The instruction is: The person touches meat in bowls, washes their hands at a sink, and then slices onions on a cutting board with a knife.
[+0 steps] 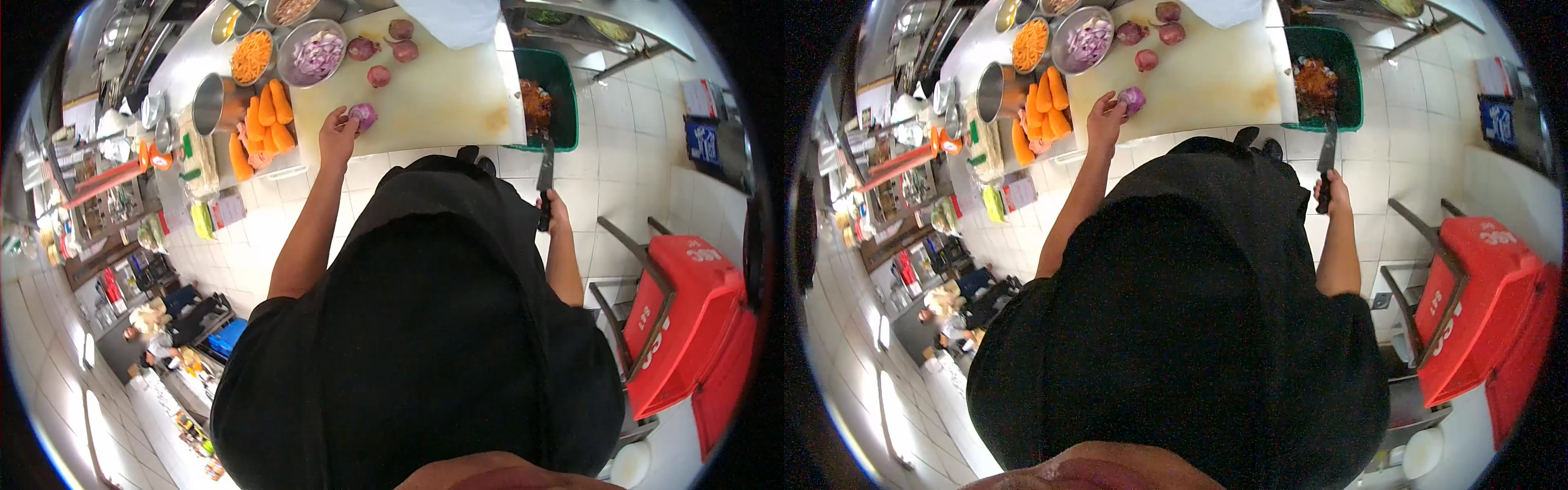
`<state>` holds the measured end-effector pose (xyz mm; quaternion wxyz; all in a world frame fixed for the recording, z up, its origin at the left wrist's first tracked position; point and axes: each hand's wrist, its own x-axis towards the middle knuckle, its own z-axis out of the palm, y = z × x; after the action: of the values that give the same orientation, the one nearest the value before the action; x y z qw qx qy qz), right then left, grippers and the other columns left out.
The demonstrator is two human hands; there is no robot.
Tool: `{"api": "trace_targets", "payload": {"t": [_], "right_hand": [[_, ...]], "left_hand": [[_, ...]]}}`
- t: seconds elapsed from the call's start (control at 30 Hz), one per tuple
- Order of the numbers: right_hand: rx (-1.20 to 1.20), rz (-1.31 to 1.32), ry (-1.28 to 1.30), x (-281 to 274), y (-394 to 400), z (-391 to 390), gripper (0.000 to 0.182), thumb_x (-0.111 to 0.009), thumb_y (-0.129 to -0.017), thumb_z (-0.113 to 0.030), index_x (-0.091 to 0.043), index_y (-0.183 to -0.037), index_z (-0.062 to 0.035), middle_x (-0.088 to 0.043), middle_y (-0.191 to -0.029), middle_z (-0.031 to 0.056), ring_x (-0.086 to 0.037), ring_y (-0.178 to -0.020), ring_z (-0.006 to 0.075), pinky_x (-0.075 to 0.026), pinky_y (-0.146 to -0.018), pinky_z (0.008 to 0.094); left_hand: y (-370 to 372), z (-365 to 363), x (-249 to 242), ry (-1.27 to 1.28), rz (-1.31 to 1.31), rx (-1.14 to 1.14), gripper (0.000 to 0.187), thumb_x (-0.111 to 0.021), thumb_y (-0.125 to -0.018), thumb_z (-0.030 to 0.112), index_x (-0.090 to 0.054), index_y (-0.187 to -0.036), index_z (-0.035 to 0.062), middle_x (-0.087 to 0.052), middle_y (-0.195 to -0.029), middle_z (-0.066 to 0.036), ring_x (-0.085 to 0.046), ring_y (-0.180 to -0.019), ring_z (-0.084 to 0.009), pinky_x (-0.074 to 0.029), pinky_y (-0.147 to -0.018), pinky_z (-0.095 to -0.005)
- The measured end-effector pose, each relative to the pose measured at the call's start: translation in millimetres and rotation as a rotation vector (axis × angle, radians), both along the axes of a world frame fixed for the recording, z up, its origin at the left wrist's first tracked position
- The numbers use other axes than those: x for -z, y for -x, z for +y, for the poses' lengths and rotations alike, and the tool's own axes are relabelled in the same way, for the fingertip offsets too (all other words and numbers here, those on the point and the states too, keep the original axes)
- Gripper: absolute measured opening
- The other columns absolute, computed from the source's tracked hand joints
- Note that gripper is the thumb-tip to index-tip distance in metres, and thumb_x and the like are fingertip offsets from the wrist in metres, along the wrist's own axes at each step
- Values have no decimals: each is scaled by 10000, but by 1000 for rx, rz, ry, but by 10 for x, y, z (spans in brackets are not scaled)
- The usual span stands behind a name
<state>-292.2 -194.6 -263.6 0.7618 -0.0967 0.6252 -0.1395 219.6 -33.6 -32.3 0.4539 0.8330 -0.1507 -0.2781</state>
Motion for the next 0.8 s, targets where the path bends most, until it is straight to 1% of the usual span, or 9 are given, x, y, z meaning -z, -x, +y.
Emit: {"api": "trace_targets", "payload": {"t": [0.03, 0.07, 0.2, 0.27, 0.33, 0.47, 0.53, 0.63, 0.8], "right_hand": [[-70, 54, -19, -229, 66, -8, 215, -508, -1066, -327, -479, -1106, -117, -562, -726, 77, -562, -563, 204, -515, -460, 324], [-98, 97, -6, -249, 204, 1, 208, -489, -1075, -330, -470, -1078, -123, -556, -713, 75, -556, -543, 198, -510, -457, 324], [-103, 247, 555, -1079, 274, 6, 134, -491, -1054, -195, -494, -1001, -72, -569, -702, 68, -576, -519, 178, -522, -468, 321], [-211, 223, 659, -1594, 65, -107, 89, -493, -1018, -87, -528, -1085, -40, -623, -754, 89, -598, -544, 157, -531, -501, 300], [-429, 156, 837, -2121, -341, -131, 203, -496, -1001, -62, -536, -1200, -48, -628, -765, 85, -597, -552, 129, -518, -500, 277], [-1012, 125, 1189, -2879, -1556, -7, 616, -574, -980, -96, -365, -1550, -201, -707, -837, 211, -710, -713, 335, -555, -653, 448], [-1404, 245, 1373, -2881, -2034, 63, 700, -577, -985, -149, -265, -1601, -267, -703, -894, 276, -700, -829, 443, -528, -746, 542], [-1643, 229, 1372, -3019, -2617, 157, 738, -559, -986, -175, -207, -1618, -320, -699, -887, 278, -688, -819, 458, -514, -735, 571], [-1789, 277, 1369, -3168, -2960, 335, 758, -550, -986, -153, -192, -1625, -349, -696, -864, 263, -690, -814, 447, -518, -751, 561]], "left_hand": [[10, 65, 43, 31, 2, 3, 492, -730, -917, 118, -570, -1361, -23, -674, -1121, -151, -680, -945, -192, -588, -783, -309], [-7, 113, 115, 63, 4, 8, 492, -735, -910, 114, -573, -1355, -20, -674, -1128, -149, -682, -948, -190, -587, -783, -310], [-98, 243, 358, 60, -195, 139, 480, -741, -901, 93, -573, -1337, -16, -666, -1139, -129, -677, -989, -198, -581, -843, -322], [-46, 261, 322, 51, -241, 135, 464, -754, -884, 85, -582, -1305, -9, -669, -1136, -124, -680, -984, -201, -584, -835, -324], [-11, 212, 229, 52, -278, 149, 443, -761, -872, 80, -592, -1273, -2, -668, -1133, -125, -683, -982, -204, -587, -823, -325], [19, 204, 199, 77, -368, 175, 390, -770, -857, 76, -624, -1212, 8, -652, -1129, -133, -689, -974, -213, -595, -790, -331], [9, 207, 209, 110, -398, 174, 370, -776, -841, 65, -643, -1182, 5, -635, -1124, -143, -692, -945, -222, -599, -774, -337], [-5, 203, 207, 153, -383, 179, 356, -782, -819, 43, -661, -1150, -7, -611, -1114, -160, -696, -894, -238, -600, -761, -341], [-3, 230, 172, 174, -336, 179, 341, -775, -827, 41, -671, -1149, -2, -603, -1104, -161, -700, -885, -245, -595, -766, -333]]}}
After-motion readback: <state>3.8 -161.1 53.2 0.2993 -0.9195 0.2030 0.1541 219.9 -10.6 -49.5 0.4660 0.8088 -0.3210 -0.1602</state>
